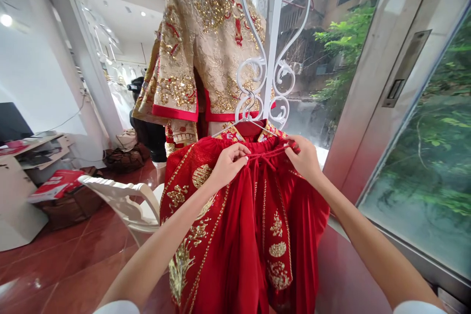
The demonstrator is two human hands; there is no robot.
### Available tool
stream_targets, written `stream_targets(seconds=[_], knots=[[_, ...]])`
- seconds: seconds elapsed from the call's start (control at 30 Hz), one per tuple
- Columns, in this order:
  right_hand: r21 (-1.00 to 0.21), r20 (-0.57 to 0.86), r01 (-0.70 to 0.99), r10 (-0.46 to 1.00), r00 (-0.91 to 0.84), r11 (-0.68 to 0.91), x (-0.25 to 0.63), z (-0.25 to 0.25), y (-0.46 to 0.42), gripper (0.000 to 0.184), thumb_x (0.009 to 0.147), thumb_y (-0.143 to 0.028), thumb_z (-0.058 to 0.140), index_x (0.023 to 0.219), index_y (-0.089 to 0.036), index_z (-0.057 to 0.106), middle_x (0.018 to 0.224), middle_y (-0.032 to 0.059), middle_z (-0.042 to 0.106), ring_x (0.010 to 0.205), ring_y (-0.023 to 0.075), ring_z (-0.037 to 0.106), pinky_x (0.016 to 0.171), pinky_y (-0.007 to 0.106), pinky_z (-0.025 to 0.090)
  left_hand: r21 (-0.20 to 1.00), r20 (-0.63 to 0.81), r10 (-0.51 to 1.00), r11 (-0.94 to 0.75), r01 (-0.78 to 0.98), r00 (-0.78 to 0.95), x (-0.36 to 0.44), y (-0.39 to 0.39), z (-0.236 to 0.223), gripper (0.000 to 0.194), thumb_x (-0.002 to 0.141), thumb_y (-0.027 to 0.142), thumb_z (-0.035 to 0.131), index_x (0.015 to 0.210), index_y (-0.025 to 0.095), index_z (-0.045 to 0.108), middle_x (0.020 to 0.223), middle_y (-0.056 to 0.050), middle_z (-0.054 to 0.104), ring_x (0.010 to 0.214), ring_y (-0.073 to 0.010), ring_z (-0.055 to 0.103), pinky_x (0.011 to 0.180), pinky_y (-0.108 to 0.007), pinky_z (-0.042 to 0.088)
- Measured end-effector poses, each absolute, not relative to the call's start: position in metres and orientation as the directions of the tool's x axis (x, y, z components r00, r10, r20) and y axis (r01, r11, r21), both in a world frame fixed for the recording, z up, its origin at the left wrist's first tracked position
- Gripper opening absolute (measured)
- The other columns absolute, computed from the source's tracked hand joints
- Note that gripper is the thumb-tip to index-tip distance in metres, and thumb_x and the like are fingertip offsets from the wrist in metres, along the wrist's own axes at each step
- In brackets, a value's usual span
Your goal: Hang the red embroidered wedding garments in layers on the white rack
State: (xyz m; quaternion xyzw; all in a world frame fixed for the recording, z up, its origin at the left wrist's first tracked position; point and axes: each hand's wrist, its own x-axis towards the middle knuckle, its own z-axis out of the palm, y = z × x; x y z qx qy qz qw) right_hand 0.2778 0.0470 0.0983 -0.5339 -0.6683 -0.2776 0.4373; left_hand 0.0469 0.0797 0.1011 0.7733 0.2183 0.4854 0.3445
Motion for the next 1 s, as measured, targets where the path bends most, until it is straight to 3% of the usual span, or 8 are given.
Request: stream_targets(seconds=[0.2, 0.27, 0.37, 0.43, 0.53, 0.73, 0.83, 1.0], knots=[[0.131, 0.848, 0.971, 0.485, -0.213, 0.198, 0.289, 0.099, 0.039, 0.024, 0.086, -0.015, 0.041, 0.096, -0.021, 0.062, 0.101, 0.0080, 0.063, 0.086, 0.0209, 0.053, 0.071, 0.032, 0.039, 0.701, 0.620, 0.649, -0.710, 0.059, 0.442, 0.047, 0.078, 0.102, 0.005, 0.074, 0.018, 0.051, 0.078, 0.016, 0.053, 0.062, 0.003, 0.050, 0.056, -0.0094, 0.044, 0.054, -0.022, 0.034], [-0.015, 0.864, 0.973, 0.493, -0.104, 0.231, 0.286, 0.100, 0.035, 0.019, 0.084, -0.017, 0.046, 0.095, -0.020, 0.060, 0.094, 0.0073, 0.063, 0.079, 0.0192, 0.053, 0.067, 0.031, 0.040, 0.615, 0.678, 0.609, -0.777, 0.136, 0.413, 0.046, 0.075, 0.104, 0.006, 0.076, 0.020, 0.051, 0.080, 0.017, 0.054, 0.068, 0.001, 0.054, 0.060, -0.0110, 0.047, 0.058, -0.024, 0.037], [-0.313, 0.844, 0.851, 0.534, 0.046, 0.422, 0.274, 0.100, 0.025, 0.024, 0.078, -0.023, 0.055, 0.102, -0.019, 0.054, 0.089, 0.0050, 0.059, 0.072, 0.0163, 0.053, 0.059, 0.028, 0.042, 0.332, 0.785, 0.449, -0.887, 0.322, 0.426, 0.050, 0.071, 0.111, 0.013, 0.079, 0.024, 0.052, 0.088, 0.018, 0.059, 0.092, -0.004, 0.062, 0.085, -0.0167, 0.053, 0.078, -0.030, 0.038], [-0.371, 0.849, 0.771, 0.525, 0.056, 0.517, 0.261, 0.094, 0.017, 0.023, 0.078, -0.024, 0.054, 0.101, -0.020, 0.050, 0.089, 0.0041, 0.057, 0.072, 0.0156, 0.053, 0.058, 0.027, 0.043, 0.164, 0.776, 0.385, -0.888, 0.430, 0.499, 0.055, 0.071, 0.114, 0.017, 0.081, 0.027, 0.052, 0.094, 0.020, 0.060, 0.103, -0.005, 0.063, 0.098, -0.0201, 0.050, 0.090, -0.037, 0.031], [-0.166, 0.914, 0.883, 0.405, -0.030, 0.439, 0.241, 0.079, 0.010, 0.007, 0.081, -0.025, 0.052, 0.085, -0.019, 0.051, 0.082, 0.0038, 0.056, 0.075, 0.0173, 0.051, 0.063, 0.029, 0.041, 0.084, 0.697, 0.424, -0.849, 0.521, 0.579, 0.065, 0.076, 0.116, 0.020, 0.086, 0.035, 0.049, 0.093, 0.022, 0.063, 0.097, -0.002, 0.067, 0.095, -0.0209, 0.050, 0.090, -0.042, 0.024], [0.296, 0.876, 0.955, 0.397, -0.274, 0.007, 0.226, 0.060, 0.018, 0.022, 0.089, -0.028, 0.048, 0.070, -0.018, 0.053, 0.067, 0.0041, 0.053, 0.065, 0.0172, 0.041, 0.060, 0.030, 0.033, 0.086, 0.660, 0.434, -0.854, 0.513, 0.613, 0.066, 0.086, 0.111, 0.020, 0.086, 0.035, 0.048, 0.086, 0.022, 0.064, 0.088, 0.001, 0.068, 0.088, -0.0170, 0.052, 0.088, -0.040, 0.020], [0.357, 0.826, 0.933, 0.455, -0.332, 0.033, 0.226, 0.063, 0.017, 0.024, 0.089, -0.019, 0.045, 0.067, -0.017, 0.054, 0.065, 0.0035, 0.052, 0.063, 0.0160, 0.043, 0.057, 0.029, 0.031, 0.113, 0.665, 0.448, -0.852, 0.512, 0.598, 0.064, 0.087, 0.110, 0.019, 0.084, 0.035, 0.050, 0.083, 0.022, 0.064, 0.086, 0.002, 0.068, 0.087, -0.0163, 0.053, 0.089, -0.040, 0.020], [0.256, 0.783, 0.943, 0.526, -0.332, 0.214, 0.224, 0.055, 0.001, 0.026, 0.088, -0.016, 0.045, 0.064, -0.016, 0.056, 0.063, 0.0029, 0.056, 0.060, 0.0136, 0.049, 0.053, 0.027, 0.032, 0.121, 0.653, 0.469, -0.840, 0.529, 0.595, 0.068, 0.087, 0.110, 0.016, 0.080, 0.034, 0.054, 0.077, 0.020, 0.062, 0.080, 0.002, 0.067, 0.085, -0.0164, 0.053, 0.089, -0.040, 0.020]])
